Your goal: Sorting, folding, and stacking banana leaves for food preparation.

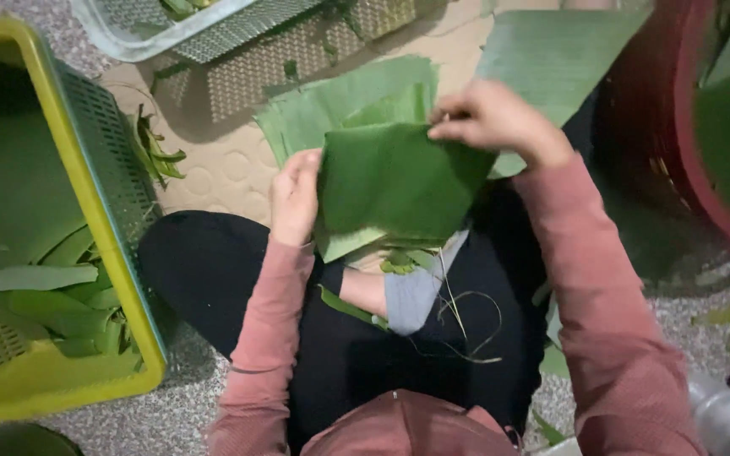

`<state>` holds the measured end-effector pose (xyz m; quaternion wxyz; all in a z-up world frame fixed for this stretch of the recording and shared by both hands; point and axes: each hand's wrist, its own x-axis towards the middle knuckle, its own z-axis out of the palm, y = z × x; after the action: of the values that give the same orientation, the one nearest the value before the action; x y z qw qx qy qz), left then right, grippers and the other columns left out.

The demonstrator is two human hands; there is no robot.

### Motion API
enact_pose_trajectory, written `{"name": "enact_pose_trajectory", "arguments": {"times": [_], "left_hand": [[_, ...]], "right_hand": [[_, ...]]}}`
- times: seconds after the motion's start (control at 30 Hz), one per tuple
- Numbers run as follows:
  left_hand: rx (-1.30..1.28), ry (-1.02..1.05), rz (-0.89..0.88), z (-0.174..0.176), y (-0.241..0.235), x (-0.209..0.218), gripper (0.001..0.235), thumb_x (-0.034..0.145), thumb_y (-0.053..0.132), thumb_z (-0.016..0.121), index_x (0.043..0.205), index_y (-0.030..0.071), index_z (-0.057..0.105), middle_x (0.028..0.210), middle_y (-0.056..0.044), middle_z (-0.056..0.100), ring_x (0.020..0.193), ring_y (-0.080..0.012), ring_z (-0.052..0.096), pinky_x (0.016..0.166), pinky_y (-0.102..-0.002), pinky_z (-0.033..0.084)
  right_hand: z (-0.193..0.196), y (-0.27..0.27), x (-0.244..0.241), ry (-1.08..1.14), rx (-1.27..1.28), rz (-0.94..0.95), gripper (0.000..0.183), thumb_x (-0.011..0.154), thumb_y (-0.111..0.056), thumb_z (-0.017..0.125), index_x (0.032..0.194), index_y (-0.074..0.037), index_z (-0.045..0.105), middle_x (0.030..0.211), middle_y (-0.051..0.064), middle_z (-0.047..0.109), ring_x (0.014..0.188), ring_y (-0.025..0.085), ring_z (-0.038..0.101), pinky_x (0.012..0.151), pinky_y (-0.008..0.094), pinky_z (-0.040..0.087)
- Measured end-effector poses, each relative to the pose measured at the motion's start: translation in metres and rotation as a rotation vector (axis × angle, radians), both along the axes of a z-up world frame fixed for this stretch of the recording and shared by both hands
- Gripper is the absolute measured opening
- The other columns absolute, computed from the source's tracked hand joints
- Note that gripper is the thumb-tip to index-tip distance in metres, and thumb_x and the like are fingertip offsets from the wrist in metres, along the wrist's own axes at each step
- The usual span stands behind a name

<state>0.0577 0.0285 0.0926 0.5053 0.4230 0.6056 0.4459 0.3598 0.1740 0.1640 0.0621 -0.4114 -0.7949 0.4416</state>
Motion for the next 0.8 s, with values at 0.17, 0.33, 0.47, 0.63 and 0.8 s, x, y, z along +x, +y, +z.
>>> {"name": "enact_pose_trajectory", "arguments": {"times": [0.17,0.33,0.47,0.63,0.8], "left_hand": [[0.603,0.903,0.047,-0.002,0.006,0.021,0.038,0.082,0.004,0.059,0.119,-0.002,0.064,0.133,-0.022,0.060,0.127,-0.0415,0.054,0.112,-0.053,0.042],[0.365,1.070,-0.351,-0.044,0.012,0.067,0.067,0.082,0.005,0.064,0.148,0.009,0.053,0.166,-0.018,0.026,0.155,-0.0428,0.018,0.124,-0.068,0.022],[0.230,1.100,-0.366,-0.054,0.007,0.076,0.071,0.098,0.026,0.060,0.160,0.006,0.032,0.171,-0.009,0.022,0.159,-0.0360,0.015,0.124,-0.066,0.018],[0.055,1.046,-0.447,-0.060,0.009,0.080,0.072,0.103,0.028,0.059,0.163,0.008,0.024,0.174,-0.014,0.006,0.160,-0.0382,0.002,0.115,-0.080,0.008],[0.030,1.022,-0.451,-0.065,0.009,0.079,0.064,0.104,0.030,0.056,0.158,0.006,0.033,0.174,-0.012,0.001,0.160,-0.0358,-0.002,0.114,-0.083,0.007]], "right_hand": [[-0.042,0.066,-0.041,-0.425,0.070,0.067,0.027,0.079,-0.023,0.083,0.107,-0.019,0.083,0.078,0.005,0.072,0.067,0.027,0.063,0.068,0.042,0.053],[-0.058,0.073,-0.076,-0.561,0.244,0.213,0.032,0.072,-0.019,0.076,0.103,-0.023,0.083,0.094,0.005,0.078,0.078,0.033,0.071,0.075,0.045,0.056],[-0.055,0.057,-0.104,-0.517,0.249,0.240,0.032,0.077,-0.031,0.072,0.105,-0.019,0.082,0.095,0.005,0.079,0.083,0.034,0.073,0.076,0.047,0.057],[-0.093,0.046,-0.117,-0.739,0.276,0.242,0.039,0.081,-0.051,0.068,0.104,-0.022,0.081,0.094,0.014,0.077,0.102,0.036,0.074,0.089,0.052,0.057],[-0.116,0.030,-0.119,-0.717,0.450,0.202,0.037,0.076,-0.043,0.072,0.092,-0.011,0.079,0.079,0.012,0.074,0.086,0.035,0.076,0.075,0.052,0.058]]}}
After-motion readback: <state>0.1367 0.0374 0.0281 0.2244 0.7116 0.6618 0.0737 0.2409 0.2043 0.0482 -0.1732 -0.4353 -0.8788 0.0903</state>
